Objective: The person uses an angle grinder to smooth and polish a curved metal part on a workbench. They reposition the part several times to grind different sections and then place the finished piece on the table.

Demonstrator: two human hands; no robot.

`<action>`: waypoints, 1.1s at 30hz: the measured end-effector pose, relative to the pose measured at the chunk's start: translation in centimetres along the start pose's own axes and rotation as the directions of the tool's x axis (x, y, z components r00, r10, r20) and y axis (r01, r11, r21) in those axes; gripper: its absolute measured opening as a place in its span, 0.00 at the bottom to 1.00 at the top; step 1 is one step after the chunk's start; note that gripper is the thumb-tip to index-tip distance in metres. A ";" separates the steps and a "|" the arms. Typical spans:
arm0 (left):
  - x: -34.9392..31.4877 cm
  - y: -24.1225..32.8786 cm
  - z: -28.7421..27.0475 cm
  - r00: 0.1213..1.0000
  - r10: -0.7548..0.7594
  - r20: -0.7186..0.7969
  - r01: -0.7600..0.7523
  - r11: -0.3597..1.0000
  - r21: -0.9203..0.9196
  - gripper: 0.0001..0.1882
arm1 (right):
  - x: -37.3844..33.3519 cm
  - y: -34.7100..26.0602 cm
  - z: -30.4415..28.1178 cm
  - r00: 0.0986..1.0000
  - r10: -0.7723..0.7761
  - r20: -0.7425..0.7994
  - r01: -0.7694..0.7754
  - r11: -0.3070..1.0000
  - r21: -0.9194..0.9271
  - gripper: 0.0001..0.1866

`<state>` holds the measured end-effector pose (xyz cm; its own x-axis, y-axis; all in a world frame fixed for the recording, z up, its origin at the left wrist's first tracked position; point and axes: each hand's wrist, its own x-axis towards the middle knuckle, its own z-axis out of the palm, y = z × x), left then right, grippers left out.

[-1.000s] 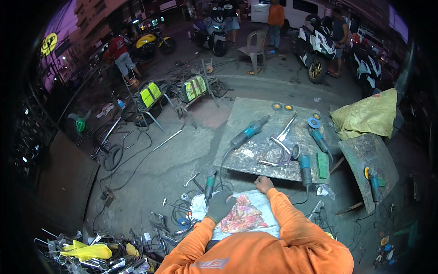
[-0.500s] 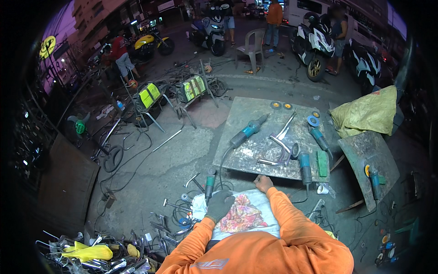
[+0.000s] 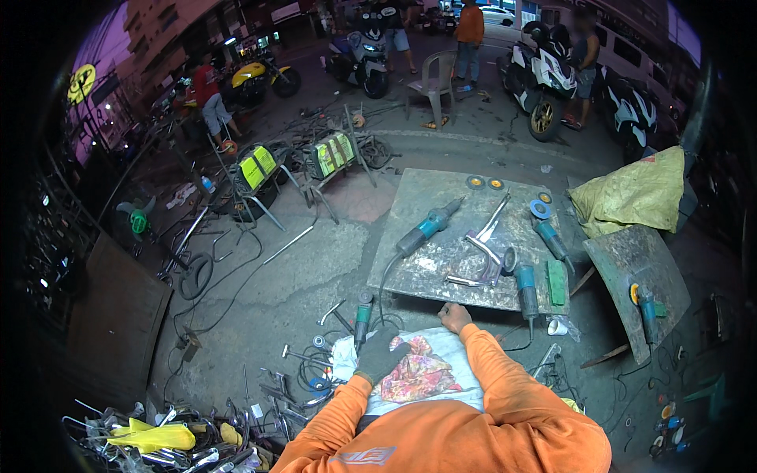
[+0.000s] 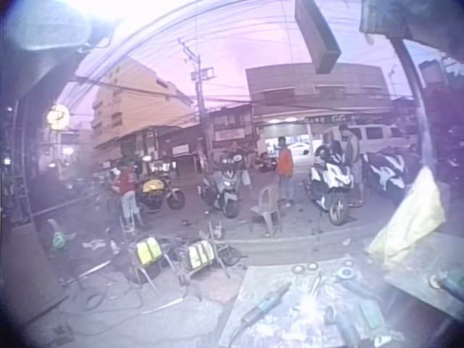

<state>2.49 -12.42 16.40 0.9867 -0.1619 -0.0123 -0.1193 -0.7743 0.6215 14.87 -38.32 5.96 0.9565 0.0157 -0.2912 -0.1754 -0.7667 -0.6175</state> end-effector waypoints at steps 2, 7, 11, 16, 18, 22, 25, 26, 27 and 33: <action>0.0 -0.4 0.3 0.999 0.025 -0.029 -0.026 1.000 -0.011 0.33 | 0.1 0.1 0.1 1.000 -0.001 -0.001 0.001 1.000 -0.015 0.17; 0.0 -1.2 0.8 0.999 0.020 -0.035 -0.021 0.999 -0.042 0.32 | 0.2 0.3 0.3 0.999 -0.026 -0.030 0.026 1.000 0.017 0.16; 0.0 -1.1 0.8 1.000 -0.001 -0.030 -0.001 0.999 -0.053 0.32 | 0.2 0.4 0.4 0.998 -0.055 -0.037 0.056 0.998 0.016 0.16; -0.1 -0.9 0.7 0.999 -0.011 -0.043 0.007 0.997 -0.075 0.31 | 0.1 0.4 0.3 0.997 -0.059 -0.039 0.060 0.998 0.032 0.16; 0.0 -1.1 0.9 0.998 0.004 -0.067 -0.009 0.997 -0.079 0.30 | 0.1 0.4 0.3 0.997 -0.061 -0.043 0.062 0.998 0.029 0.16; 0.1 -1.8 1.3 0.996 -0.003 -0.090 -0.011 0.988 -0.152 0.26 | 0.0 0.3 0.2 0.997 -0.056 -0.048 0.057 0.998 0.025 0.16; 0.1 -2.1 1.4 0.993 0.037 -0.114 -0.054 0.988 -0.143 0.24 | 0.0 0.2 0.3 0.998 -0.049 -0.049 0.050 0.998 0.023 0.16; 0.1 -2.1 1.4 0.991 0.053 -0.127 -0.070 0.989 -0.134 0.24 | 0.0 0.2 0.3 0.998 -0.047 -0.050 0.048 0.999 0.023 0.16; 0.1 -2.0 1.4 0.990 0.055 -0.128 -0.073 0.988 -0.134 0.24 | 0.0 0.3 0.3 0.998 -0.046 -0.049 0.047 0.999 0.018 0.16; 0.1 -1.1 0.9 0.996 -0.036 -0.080 0.026 0.992 -0.123 0.28 | 0.2 0.5 0.3 0.997 -0.059 -0.041 0.060 0.998 0.021 0.16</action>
<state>2.59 -12.16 15.04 0.9960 -0.0845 0.0277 -0.0789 -0.6968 0.7129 14.88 -38.50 5.41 0.9740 0.0346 -0.2240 -0.1226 -0.7510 -0.6489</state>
